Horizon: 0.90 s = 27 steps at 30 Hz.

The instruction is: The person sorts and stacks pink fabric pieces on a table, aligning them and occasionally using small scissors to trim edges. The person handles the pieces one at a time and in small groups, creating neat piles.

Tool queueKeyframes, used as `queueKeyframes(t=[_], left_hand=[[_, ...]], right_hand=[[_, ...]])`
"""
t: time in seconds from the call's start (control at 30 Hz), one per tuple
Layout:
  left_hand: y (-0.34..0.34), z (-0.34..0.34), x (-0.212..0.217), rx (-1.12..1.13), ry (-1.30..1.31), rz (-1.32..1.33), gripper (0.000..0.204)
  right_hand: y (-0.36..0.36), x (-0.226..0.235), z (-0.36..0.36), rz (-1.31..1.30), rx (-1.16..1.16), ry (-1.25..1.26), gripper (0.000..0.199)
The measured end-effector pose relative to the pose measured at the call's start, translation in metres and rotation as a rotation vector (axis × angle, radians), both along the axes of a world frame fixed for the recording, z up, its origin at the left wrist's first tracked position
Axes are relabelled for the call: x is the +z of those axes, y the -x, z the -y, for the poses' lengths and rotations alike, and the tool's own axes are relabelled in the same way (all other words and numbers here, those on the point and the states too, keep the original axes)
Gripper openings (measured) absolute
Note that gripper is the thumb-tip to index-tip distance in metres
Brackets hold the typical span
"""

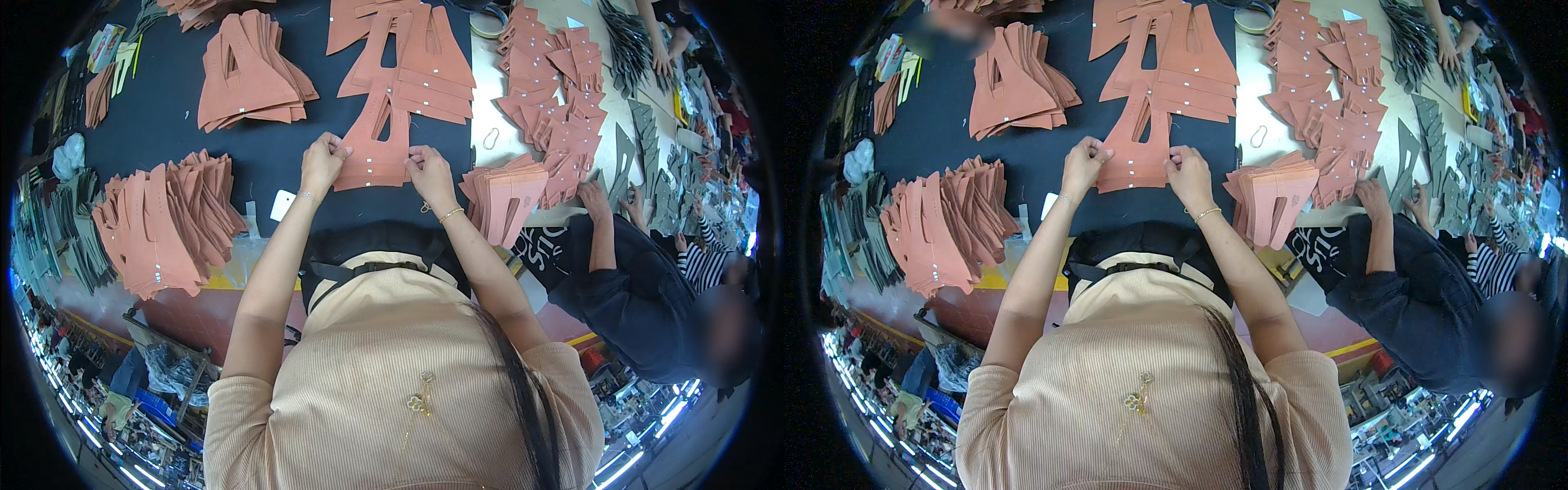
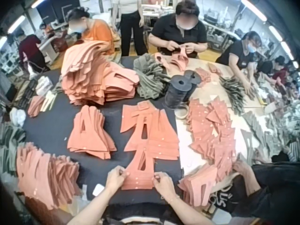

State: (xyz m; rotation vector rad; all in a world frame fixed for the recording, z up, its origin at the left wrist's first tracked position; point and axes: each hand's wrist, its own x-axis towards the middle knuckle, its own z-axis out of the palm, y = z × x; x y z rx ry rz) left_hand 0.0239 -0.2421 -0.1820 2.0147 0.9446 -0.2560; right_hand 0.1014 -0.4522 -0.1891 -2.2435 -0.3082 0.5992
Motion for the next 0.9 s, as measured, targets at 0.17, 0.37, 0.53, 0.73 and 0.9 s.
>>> queueKeyframes(t=[0.17, 0.37, 0.53, 0.73, 0.9], left_hand=[[0.001, 0.003, 0.002, 0.002, 0.035, -0.001, 0.024], [0.010, 0.003, -0.001, -0.128, -0.159, 0.116, 0.026], [0.021, -0.002, 0.002, -0.149, -0.068, -0.010, 0.025], [0.043, 0.011, 0.007, -0.081, 0.069, -0.101, 0.023], [0.048, 0.017, 0.009, -0.071, 0.006, -0.047, 0.021]], right_hand=[[-0.002, 0.005, -0.005, -0.059, -0.029, -0.031, 0.024], [0.001, -0.001, -0.007, -0.119, 0.001, 0.083, 0.030], [0.011, -0.005, 0.000, -0.104, 0.077, 0.102, 0.028], [0.025, 0.006, 0.019, -0.131, 0.108, 0.118, 0.024], [0.028, 0.018, 0.025, -0.251, 0.091, 0.145, 0.025]])
